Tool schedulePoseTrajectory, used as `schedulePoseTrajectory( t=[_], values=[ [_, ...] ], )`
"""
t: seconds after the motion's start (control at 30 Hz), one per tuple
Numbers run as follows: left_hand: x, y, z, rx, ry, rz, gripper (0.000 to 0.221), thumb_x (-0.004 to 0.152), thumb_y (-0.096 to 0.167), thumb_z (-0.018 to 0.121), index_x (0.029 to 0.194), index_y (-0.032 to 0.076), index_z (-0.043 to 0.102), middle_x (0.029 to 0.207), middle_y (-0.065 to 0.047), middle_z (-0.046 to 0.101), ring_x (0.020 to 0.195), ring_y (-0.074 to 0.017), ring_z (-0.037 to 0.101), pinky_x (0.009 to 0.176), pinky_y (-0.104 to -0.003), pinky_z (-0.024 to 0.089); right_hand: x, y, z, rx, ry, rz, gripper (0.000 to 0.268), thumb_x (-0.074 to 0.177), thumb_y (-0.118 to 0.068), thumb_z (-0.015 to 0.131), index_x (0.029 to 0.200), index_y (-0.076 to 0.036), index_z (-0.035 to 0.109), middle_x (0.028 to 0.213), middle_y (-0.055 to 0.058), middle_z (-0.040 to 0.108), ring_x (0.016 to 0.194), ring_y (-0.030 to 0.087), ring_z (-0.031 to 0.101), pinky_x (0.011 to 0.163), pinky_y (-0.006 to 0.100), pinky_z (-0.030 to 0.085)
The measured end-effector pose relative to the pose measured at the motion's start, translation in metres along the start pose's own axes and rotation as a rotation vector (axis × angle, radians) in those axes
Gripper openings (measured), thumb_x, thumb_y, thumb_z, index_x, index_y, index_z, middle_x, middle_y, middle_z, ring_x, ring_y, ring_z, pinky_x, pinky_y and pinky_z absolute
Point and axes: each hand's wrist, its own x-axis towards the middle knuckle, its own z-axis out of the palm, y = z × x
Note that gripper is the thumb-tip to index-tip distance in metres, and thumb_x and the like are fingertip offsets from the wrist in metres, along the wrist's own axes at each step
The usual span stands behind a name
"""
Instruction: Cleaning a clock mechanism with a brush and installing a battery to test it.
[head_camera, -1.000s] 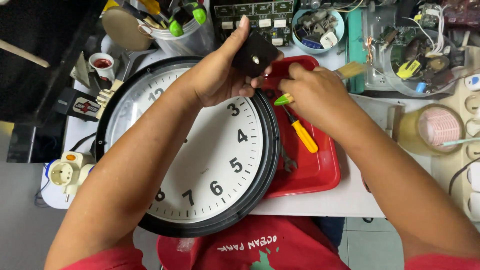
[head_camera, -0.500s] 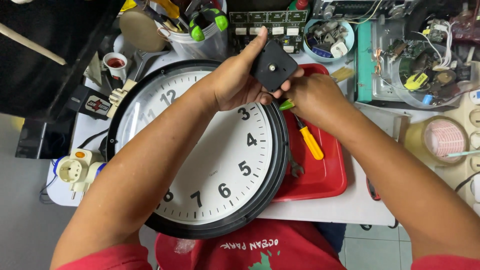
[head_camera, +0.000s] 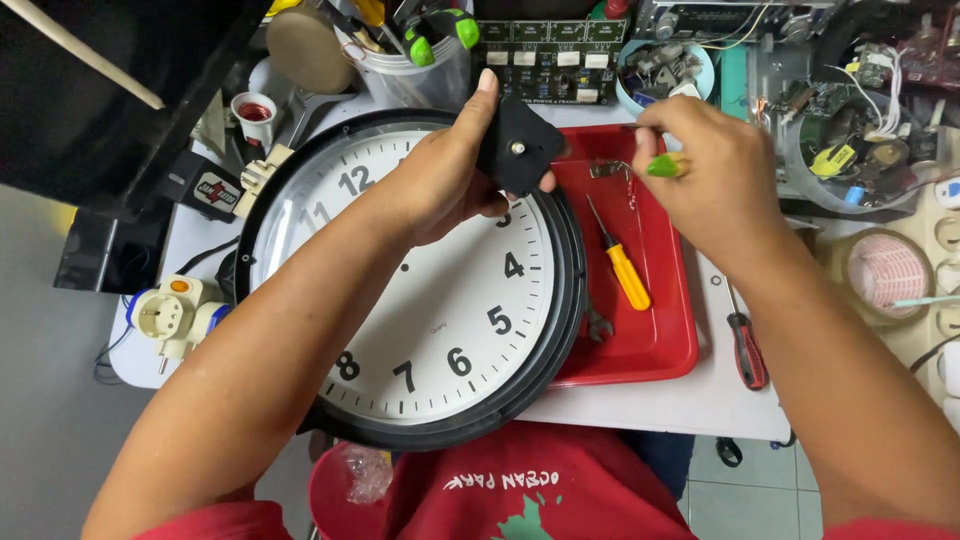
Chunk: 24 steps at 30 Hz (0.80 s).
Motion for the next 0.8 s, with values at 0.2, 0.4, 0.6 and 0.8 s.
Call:
schedulePoseTrajectory(
  t=[0.2, 0.4, 0.6, 0.8],
  values=[
    [-0.024, -0.004, 0.000, 0.086, 0.068, 0.080, 0.078, 0.086, 0.067, 0.024, 0.105, 0.005, 0.067, 0.092, -0.010, 0.076, 0.067, -0.0140, 0.050, 0.056, -0.026, 0.038, -0.002, -0.053, -0.042, 0.316, 0.037, 0.240, 0.009, 0.107, 0.008, 0.068, 0.114, 0.005, 0.070, 0.102, 0.013, 0.076, 0.098, 0.021, 0.072, 0.087, 0.034, 0.057],
    [-0.117, 0.010, -0.004, 0.452, 0.257, 0.178, 0.085, 0.089, 0.063, 0.016, 0.101, 0.005, 0.076, 0.087, -0.006, 0.075, 0.063, -0.0125, 0.048, 0.058, -0.026, 0.038, -0.019, -0.076, -0.077, 0.236, -0.432, 0.744, 0.008, 0.109, -0.014, 0.054, 0.110, -0.010, 0.060, 0.064, 0.003, 0.046, 0.048, 0.015, 0.036, 0.043, 0.032, 0.025],
    [-0.194, -0.071, -0.065, 0.261, 0.792, 0.508, 0.098, 0.081, 0.086, 0.023, 0.123, 0.009, 0.069, 0.091, -0.008, 0.072, 0.073, -0.0164, 0.066, 0.053, -0.025, 0.029, -0.082, -0.064, -0.041, -0.096, -0.537, 0.588, 0.029, 0.090, -0.012, 0.063, 0.116, -0.015, 0.052, 0.102, 0.009, 0.072, 0.082, 0.044, 0.069, 0.065, 0.057, 0.048],
    [-0.185, -0.129, -0.068, -0.079, 1.006, 0.678, 0.084, 0.088, 0.072, 0.029, 0.126, 0.003, 0.056, 0.116, -0.016, 0.070, 0.090, -0.0218, 0.071, 0.083, -0.032, 0.061, -0.133, -0.071, -0.007, -0.604, -0.289, 0.317, 0.037, 0.081, -0.019, 0.080, 0.112, -0.019, 0.061, 0.126, 0.001, 0.060, 0.063, 0.028, 0.070, 0.052, 0.041, 0.057]
  ],
)
